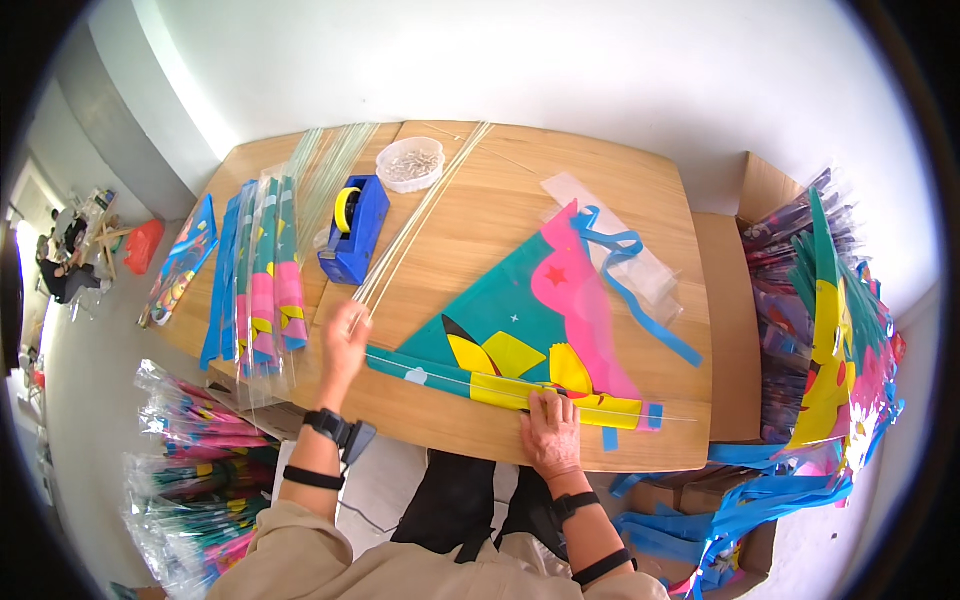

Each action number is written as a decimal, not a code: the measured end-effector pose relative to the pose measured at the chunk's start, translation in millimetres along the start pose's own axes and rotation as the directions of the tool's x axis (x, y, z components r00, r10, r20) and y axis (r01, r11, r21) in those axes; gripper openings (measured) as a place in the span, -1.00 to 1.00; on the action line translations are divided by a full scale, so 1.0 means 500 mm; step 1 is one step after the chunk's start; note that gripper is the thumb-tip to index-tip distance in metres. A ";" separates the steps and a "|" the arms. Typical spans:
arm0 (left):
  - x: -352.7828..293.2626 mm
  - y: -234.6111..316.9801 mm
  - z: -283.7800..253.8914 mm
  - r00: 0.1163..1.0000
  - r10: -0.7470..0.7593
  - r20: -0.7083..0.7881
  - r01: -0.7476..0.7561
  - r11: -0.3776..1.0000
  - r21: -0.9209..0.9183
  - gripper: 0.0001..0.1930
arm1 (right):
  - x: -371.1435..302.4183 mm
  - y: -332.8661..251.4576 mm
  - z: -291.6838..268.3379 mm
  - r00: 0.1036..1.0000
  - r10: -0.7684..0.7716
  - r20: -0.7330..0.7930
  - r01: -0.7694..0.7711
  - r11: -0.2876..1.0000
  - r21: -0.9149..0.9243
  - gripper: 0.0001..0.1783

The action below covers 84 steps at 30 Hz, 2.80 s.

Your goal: Assembling and packaging children's kites.

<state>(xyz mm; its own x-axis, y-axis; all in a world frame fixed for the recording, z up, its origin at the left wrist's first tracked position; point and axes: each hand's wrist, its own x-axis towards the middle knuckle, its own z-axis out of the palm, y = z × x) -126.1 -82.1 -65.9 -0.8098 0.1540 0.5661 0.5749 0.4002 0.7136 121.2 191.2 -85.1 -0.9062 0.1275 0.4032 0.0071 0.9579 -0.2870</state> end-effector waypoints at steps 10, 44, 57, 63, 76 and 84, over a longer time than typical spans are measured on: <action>0.316 -0.121 -0.081 0.656 -0.748 0.105 0.743 0.664 0.088 -0.94 | 0.008 -0.004 -0.008 1.000 0.011 0.006 -0.011 1.000 0.000 -0.55; 0.146 -0.125 0.010 0.543 -0.805 0.238 0.808 0.425 -0.408 -0.91 | 0.004 -0.001 -0.018 0.998 0.052 -0.025 -0.051 0.998 0.029 -0.58; -0.070 0.236 0.305 0.427 0.029 0.904 -0.047 0.999 -0.010 -0.95 | 0.006 0.006 -0.012 0.996 0.074 -0.040 -0.068 0.988 0.137 -0.55; -0.089 0.241 0.317 0.437 -0.045 0.898 -0.084 0.992 0.090 -0.92 | 0.002 0.009 -0.013 0.992 0.100 -0.072 -0.083 0.975 0.208 -0.56; -0.132 0.248 0.319 0.721 -0.091 0.687 -0.050 0.982 0.182 -0.66 | -0.005 0.018 0.000 0.992 0.111 -0.058 -0.098 0.977 0.190 -0.50; -0.147 0.232 0.278 0.739 0.246 0.628 -0.270 0.961 -0.059 -0.55 | -0.006 0.025 0.008 0.991 0.103 -0.086 -0.084 0.975 0.204 -0.50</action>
<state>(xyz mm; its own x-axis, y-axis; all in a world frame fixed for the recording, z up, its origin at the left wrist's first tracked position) -15.8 78.6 -82.0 -0.5300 0.7791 0.3348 0.7780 0.2897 0.5575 122.4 201.4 -93.5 -0.8607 0.2472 0.4450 -0.0033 0.8714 -0.4906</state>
